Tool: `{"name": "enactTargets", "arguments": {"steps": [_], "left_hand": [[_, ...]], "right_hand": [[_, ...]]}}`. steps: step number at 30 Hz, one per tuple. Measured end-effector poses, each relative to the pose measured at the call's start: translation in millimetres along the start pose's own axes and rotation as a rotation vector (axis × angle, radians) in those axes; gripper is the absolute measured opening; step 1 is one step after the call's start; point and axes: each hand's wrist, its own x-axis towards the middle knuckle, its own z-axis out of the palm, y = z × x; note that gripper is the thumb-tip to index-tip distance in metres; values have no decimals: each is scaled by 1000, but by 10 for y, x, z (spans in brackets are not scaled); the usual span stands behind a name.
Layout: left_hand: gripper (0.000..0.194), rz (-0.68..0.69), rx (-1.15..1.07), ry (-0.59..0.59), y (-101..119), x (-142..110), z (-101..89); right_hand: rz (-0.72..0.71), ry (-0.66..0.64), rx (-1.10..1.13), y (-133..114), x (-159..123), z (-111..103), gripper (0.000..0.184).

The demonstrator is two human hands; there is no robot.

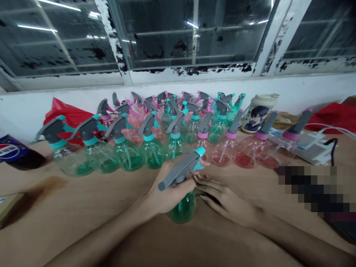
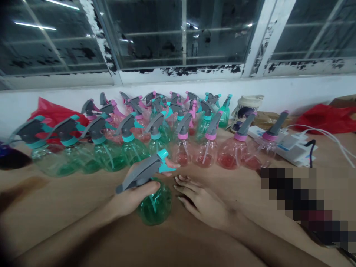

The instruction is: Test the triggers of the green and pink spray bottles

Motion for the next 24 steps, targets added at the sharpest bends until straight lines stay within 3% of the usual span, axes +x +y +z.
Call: {"name": "enactTargets", "arguments": {"steps": [14,17,24], "left_hand": [[18,30,-58,-42,33,15,-53],[12,-10,-24,13,-12,0,-10],[8,-194,77,270,-150,-56,162]], "right_hand": [[24,7,58,-40,13,-46,40],[33,-7,60,-27,9,-38,38],[28,17,46,-3,-9,-2,40]]}}
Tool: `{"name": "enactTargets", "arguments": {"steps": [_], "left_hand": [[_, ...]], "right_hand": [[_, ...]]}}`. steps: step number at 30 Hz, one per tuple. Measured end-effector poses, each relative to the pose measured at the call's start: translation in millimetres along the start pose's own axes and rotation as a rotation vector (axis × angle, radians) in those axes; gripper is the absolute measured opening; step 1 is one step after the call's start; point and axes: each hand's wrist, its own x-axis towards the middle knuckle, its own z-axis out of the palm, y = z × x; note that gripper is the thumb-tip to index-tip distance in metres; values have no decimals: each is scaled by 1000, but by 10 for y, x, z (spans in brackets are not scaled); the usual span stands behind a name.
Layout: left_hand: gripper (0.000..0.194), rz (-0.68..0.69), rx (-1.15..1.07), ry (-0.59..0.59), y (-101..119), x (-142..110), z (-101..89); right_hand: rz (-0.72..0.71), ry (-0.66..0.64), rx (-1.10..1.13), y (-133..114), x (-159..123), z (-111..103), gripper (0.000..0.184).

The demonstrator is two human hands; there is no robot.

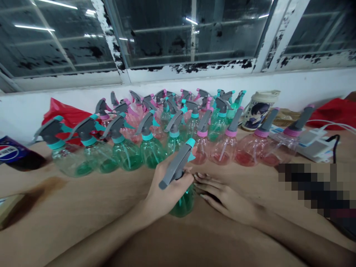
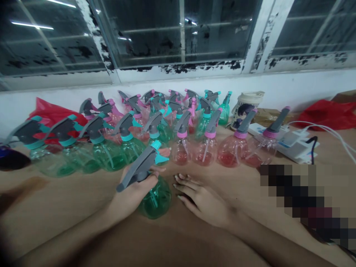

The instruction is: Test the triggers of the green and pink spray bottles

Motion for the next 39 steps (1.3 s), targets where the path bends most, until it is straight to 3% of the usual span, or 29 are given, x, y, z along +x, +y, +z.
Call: {"name": "enactTargets", "arguments": {"steps": [9,18,39], "left_hand": [[4,13,66,-61,74,23,-26],[9,17,-28,-140,114,49,-48],[9,119,-12,-127,156,60,-151]], "right_hand": [[-16,9,0,16,-9,-25,39],[-27,1,12,26,0,-42,38],[-69,37,-109,15,-24,-15,39]]}}
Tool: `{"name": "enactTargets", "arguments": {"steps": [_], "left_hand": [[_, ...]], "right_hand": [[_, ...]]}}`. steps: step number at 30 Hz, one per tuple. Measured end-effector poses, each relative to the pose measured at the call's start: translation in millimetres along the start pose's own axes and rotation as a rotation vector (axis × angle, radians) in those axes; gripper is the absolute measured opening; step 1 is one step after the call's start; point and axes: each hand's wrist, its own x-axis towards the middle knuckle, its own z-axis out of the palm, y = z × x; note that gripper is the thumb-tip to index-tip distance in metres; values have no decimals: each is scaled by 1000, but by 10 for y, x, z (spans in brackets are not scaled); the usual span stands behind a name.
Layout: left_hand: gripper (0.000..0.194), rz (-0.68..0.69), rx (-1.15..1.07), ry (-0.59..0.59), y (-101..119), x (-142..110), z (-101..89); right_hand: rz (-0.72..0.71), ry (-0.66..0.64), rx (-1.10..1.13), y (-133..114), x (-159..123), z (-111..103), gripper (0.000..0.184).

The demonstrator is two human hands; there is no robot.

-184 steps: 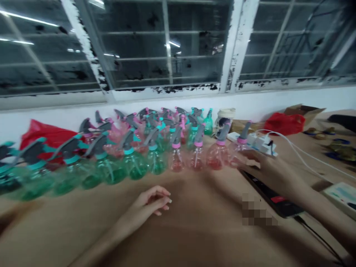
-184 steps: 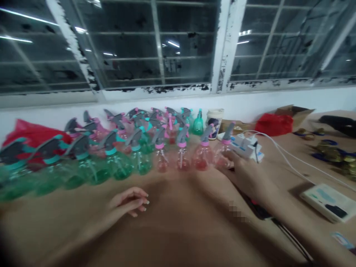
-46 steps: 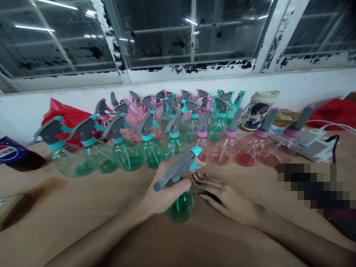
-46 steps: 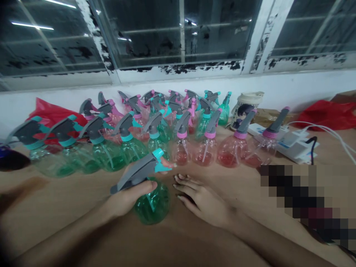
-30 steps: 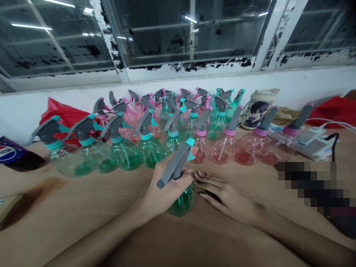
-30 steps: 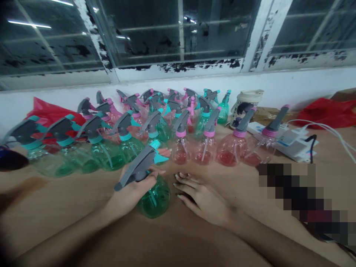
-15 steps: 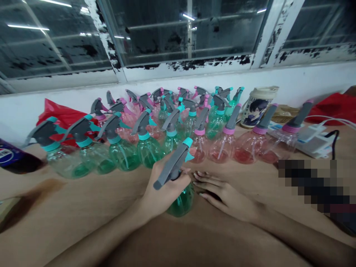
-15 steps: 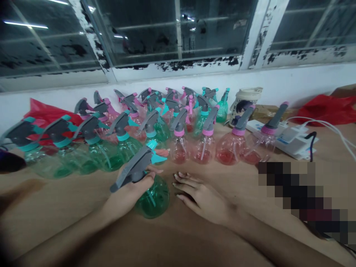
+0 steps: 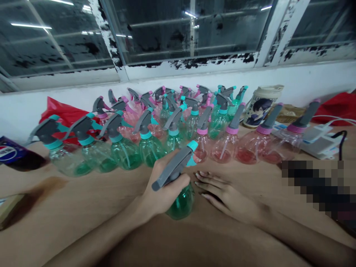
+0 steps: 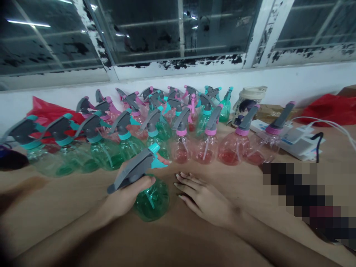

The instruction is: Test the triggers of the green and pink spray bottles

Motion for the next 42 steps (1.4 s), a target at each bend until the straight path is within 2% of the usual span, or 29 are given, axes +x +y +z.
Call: {"name": "enactTargets", "arguments": {"steps": [14,21,31,37,42], "left_hand": [[10,-75,-35,29,8,-17,-6],[11,-153,-174,-123,-9,17,-8],[5,-87,-100,-104,-31,19,-11],[18,-85,-161,-162,-39,35,-24],[18,-65,-137,-149,-70,11,-16]], "right_hand": [[7,-22,33,28,-3,12,39],[66,-21,146,45,22,-31,37],[60,-21,159,52,15,-18,37],[43,-13,154,56,18,-20,37],[37,-14,148,69,6,-9,38]]}}
